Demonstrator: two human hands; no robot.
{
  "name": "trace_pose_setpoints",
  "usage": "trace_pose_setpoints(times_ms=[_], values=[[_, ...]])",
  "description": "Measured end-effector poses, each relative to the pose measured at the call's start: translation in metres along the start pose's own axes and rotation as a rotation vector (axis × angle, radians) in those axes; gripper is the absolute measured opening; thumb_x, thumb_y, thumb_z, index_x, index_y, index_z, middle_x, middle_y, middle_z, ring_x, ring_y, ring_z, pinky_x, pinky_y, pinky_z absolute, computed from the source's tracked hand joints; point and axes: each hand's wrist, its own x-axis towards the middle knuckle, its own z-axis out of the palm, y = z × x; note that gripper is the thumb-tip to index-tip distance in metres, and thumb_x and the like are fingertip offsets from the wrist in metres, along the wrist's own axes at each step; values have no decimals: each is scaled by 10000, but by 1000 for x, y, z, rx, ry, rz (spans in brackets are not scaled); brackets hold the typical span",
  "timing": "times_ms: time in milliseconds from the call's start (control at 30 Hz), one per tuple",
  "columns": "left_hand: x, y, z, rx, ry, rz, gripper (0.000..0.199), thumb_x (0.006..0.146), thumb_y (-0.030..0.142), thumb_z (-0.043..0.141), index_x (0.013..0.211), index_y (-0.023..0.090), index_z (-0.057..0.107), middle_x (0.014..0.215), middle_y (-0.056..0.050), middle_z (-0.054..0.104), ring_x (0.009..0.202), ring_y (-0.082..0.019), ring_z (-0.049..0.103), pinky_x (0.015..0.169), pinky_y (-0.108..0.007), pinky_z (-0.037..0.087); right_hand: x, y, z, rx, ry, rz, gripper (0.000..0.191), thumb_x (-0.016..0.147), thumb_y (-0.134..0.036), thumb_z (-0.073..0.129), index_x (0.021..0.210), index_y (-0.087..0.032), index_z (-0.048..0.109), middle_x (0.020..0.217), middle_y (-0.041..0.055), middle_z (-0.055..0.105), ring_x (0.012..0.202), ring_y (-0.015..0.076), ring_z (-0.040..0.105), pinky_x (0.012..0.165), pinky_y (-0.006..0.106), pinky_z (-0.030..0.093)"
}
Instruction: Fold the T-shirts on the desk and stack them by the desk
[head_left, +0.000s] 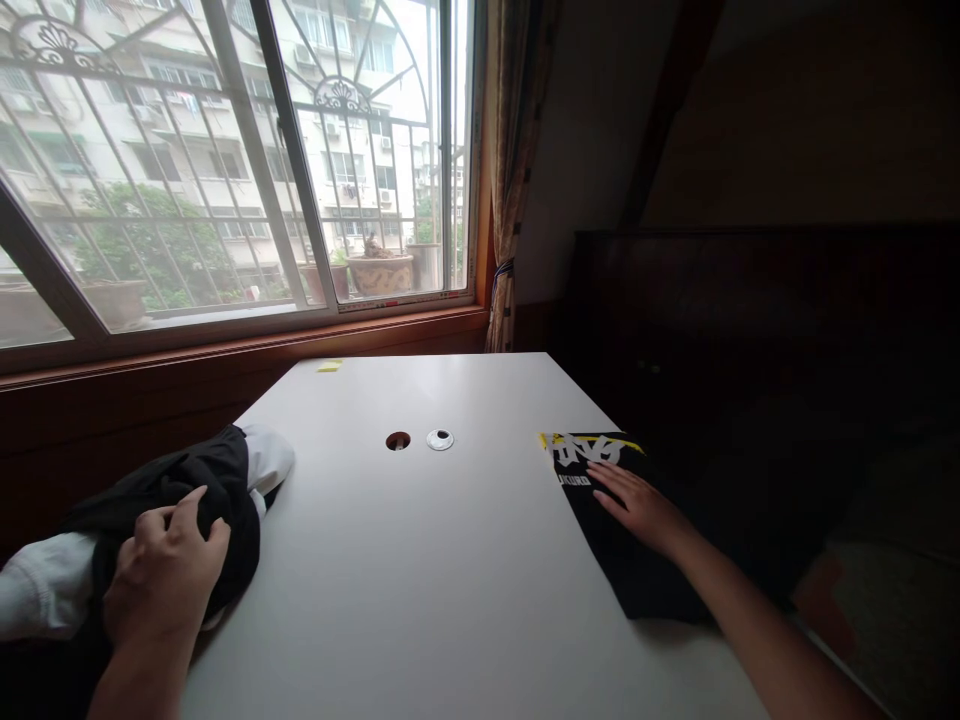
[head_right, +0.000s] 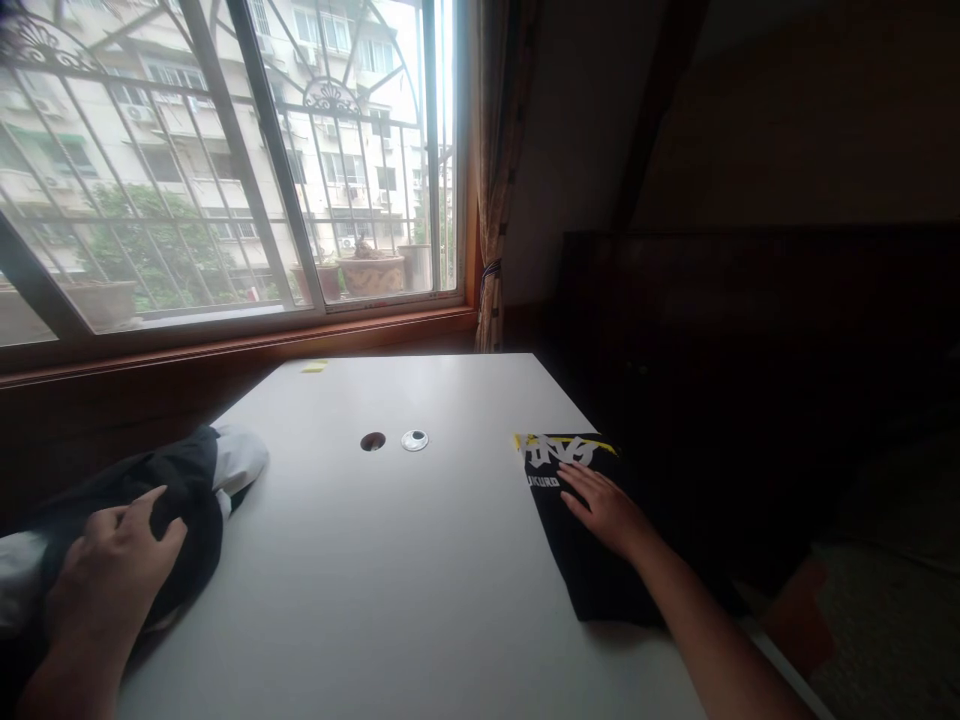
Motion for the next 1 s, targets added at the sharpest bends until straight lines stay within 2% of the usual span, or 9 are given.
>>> trace_pose_setpoints(times_ms=[133, 267, 367, 467, 600, 700, 833, 900, 1000], values=[[3, 3, -1, 202, -46, 28, 358, 940, 358, 540, 1241, 206, 661, 1024, -94, 581, 654, -189, 547, 551, -296, 425, 0, -1, -1, 13, 0, 0, 519, 1002, -515, 449, 1439, -268, 580, 1515, 39, 543, 1448, 287, 438, 1219, 512, 354], [3, 19, 8, 22, -8, 120, 331, 972, 348, 495, 1238, 235, 655, 1028, -65, 584, 809, -203, 611, 566, -246, 418, 0, -2, -1, 29, 16, 4, 504, 993, -507, 463, 1429, -289, 592, 1503, 34, 555, 1437, 295, 454, 1214, 520, 361], [-4, 38, 21, -279, -108, 235, 303, 963, 350, 517, 1209, 255, 666, 1008, -45, 596, 866, -202, 633, 679, -261, 495, 0, -2, -1, 37, 25, 5, 500, 988, -505, 471, 1426, -300, 595, 1497, 32, 562, 1433, 299, 459, 1210, 523, 365], [-18, 70, 28, -649, -465, 424, 274, 963, 324, 543, 1189, 274, 689, 1007, -42, 628, 874, -188, 646, 784, -280, 532, 0, -4, -1, 34, 19, 17, 502, 984, -511, 474, 1423, -303, 598, 1502, 29, 557, 1434, 297, 458, 1209, 520, 368], [-44, 121, 13, -978, -964, 551, 273, 969, 305, 569, 1193, 266, 719, 1059, -76, 671, 924, -197, 654, 825, -294, 529, 1, -4, -2, 27, 16, 19, 502, 986, -512, 466, 1416, -291, 604, 1503, 31, 556, 1436, 293, 455, 1212, 514, 362], [-58, 144, -1, -1161, -1271, 451, 356, 883, 387, 722, 1216, 261, 727, 1135, -87, 710, 1072, -251, 645, 983, -374, 493, 3, -8, -3, 21, 56, 10, 476, 973, -495, 481, 1354, -270, 657, 1443, 58, 613, 1390, 309, 511, 1189, 530, 392], [-61, 147, -6, -1457, -1692, 207, 535, 829, 480, 762, 1295, 230, 685, 1193, -117, 735, 1071, -293, 683, 953, -428, 521, 9, -45, -13, 81, 133, -67, 401, 970, -436, 507, 1302, -292, 681, 1331, 63, 687, 1291, 304, 590, 1142, 541, 438], [-56, 143, -5, -1541, -1630, 178, 455, 847, 499, 727, 1201, 213, 734, 1206, -128, 724, 1058, -311, 688, 954, -450, 523, 14, -82, -20, 173, 139, -158, 377, 979, -401, 521, 1319, -313, 657, 1320, 53, 686, 1260, 287, 603, 1119, 527, 457], [-47, 134, 1, -1496, -1325, 203, 340, 896, 509, 655, 1035, 222, 773, 1127, -107, 725, 1075, -318, 669, 982, -456, 518, 18, -153, -28, 359, 71, -285, 342, 1005, -394, 529, 1317, -310, 644, 1272, 64, 692, 1187, 262, 623, 1060, 479, 488]])
